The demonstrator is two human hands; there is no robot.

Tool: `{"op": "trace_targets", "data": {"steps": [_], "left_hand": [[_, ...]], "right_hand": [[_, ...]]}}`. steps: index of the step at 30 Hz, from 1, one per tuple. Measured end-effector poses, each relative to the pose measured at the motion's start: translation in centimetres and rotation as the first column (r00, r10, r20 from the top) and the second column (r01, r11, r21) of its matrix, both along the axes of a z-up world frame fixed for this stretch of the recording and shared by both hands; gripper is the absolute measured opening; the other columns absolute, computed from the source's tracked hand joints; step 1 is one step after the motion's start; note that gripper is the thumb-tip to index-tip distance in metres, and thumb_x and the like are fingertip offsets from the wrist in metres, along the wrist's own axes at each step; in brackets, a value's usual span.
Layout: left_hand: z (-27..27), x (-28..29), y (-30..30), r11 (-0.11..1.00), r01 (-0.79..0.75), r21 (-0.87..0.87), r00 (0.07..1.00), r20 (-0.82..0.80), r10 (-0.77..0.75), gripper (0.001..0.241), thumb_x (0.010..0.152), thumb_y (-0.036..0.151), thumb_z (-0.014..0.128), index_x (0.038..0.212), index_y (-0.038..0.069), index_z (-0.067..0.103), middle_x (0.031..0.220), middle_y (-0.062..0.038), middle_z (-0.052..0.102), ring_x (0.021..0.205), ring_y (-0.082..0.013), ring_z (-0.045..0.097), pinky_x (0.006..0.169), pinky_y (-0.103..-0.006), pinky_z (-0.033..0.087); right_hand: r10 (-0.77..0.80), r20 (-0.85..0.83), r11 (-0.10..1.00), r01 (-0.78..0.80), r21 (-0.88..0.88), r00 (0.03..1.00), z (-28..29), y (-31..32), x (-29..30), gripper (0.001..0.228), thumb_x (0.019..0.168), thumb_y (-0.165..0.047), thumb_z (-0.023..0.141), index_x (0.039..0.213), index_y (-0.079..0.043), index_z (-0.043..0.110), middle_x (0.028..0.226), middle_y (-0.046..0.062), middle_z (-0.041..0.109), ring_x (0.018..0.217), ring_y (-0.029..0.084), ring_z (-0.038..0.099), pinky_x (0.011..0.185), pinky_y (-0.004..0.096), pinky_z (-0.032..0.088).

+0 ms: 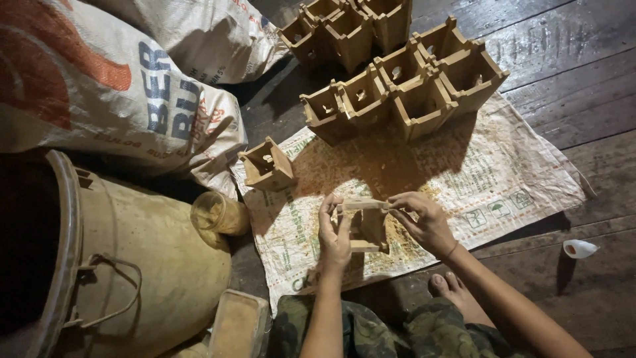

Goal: Assembling small wooden boxes by applying glue to the edges of wooden pieces and joining them together.

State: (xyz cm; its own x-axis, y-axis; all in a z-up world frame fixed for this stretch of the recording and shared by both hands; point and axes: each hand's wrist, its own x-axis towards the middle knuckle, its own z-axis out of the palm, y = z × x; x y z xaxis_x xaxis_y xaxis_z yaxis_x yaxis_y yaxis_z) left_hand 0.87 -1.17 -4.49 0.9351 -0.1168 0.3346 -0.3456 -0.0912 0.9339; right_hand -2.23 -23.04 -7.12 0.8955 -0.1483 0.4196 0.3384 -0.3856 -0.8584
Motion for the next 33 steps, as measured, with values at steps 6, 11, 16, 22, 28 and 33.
{"op": "trace_targets", "data": {"steps": [6,11,16,22,28,33], "left_hand": [[0.7,-0.5,0.0,0.998,-0.055,0.0,0.998,-0.004,0.055,0.055,0.096,0.007,0.061,0.148,0.001,0.042,0.128,-0.017,0.057,0.127,-0.0257,0.051,0.107,-0.0369,0.046],[0.5,-0.6,0.0,0.997,-0.07,0.021,0.997,-0.009,0.071,0.052,0.095,0.006,0.061,0.144,0.001,0.043,0.127,-0.018,0.059,0.122,-0.027,0.055,0.105,-0.0375,0.049],[0.7,-0.7,0.0,0.996,-0.08,0.047,0.997,-0.013,0.081,0.051,0.094,0.003,0.061,0.142,0.001,0.045,0.126,-0.018,0.061,0.122,-0.029,0.057,0.104,-0.0391,0.051],[0.7,-0.4,0.2,0.995,-0.095,0.005,0.995,-0.028,0.095,0.052,0.094,0.004,0.063,0.142,0.001,0.044,0.126,-0.017,0.064,0.122,-0.0269,0.057,0.102,-0.0362,0.051],[2.3,-0.8,-0.4,0.996,-0.091,0.017,0.995,-0.028,0.092,0.052,0.093,0.004,0.063,0.141,0.0,0.043,0.126,-0.018,0.064,0.125,-0.0286,0.057,0.102,-0.0366,0.053],[0.9,-0.3,-0.1,0.995,-0.096,0.026,0.995,-0.017,0.096,0.051,0.094,0.004,0.063,0.141,0.0,0.043,0.126,-0.018,0.064,0.123,-0.0282,0.057,0.102,-0.0358,0.053]], "right_hand": [[0.003,-0.02,1.0,-0.003,0.017,1.0,-1.4,0.8,0.0,0.005,0.087,-0.013,0.08,0.091,-0.014,0.078,0.099,0.007,0.079,0.087,0.028,0.076,0.075,0.036,0.059],[0.024,0.005,1.0,-0.024,0.013,1.0,-0.1,0.6,0.3,0.004,0.086,-0.01,0.079,0.089,-0.011,0.077,0.096,0.01,0.08,0.083,0.031,0.076,0.074,0.038,0.059],[0.068,-0.069,0.995,-0.063,0.077,0.995,0.8,0.2,0.7,0.005,0.084,-0.009,0.081,0.087,-0.008,0.077,0.087,0.013,0.08,0.075,0.03,0.077,0.07,0.039,0.059],[0.173,-0.248,0.944,-0.088,0.318,0.953,3.3,-0.4,0.4,0.02,0.088,-0.001,0.074,0.107,-0.006,0.078,0.094,0.017,0.082,0.089,0.027,0.078,0.083,0.042,0.06],[0.264,-0.254,0.894,-0.137,0.427,0.931,4.0,-0.5,0.4,0.031,0.085,-0.004,0.081,0.115,-0.002,0.075,0.098,0.016,0.082,0.092,0.02,0.076,0.089,0.04,0.059],[0.153,-0.237,0.954,-0.081,0.288,0.959,2.6,-0.1,0.7,0.029,0.079,-0.008,0.087,0.106,-0.007,0.079,0.086,0.011,0.082,0.08,0.018,0.076,0.082,0.036,0.059]]}}
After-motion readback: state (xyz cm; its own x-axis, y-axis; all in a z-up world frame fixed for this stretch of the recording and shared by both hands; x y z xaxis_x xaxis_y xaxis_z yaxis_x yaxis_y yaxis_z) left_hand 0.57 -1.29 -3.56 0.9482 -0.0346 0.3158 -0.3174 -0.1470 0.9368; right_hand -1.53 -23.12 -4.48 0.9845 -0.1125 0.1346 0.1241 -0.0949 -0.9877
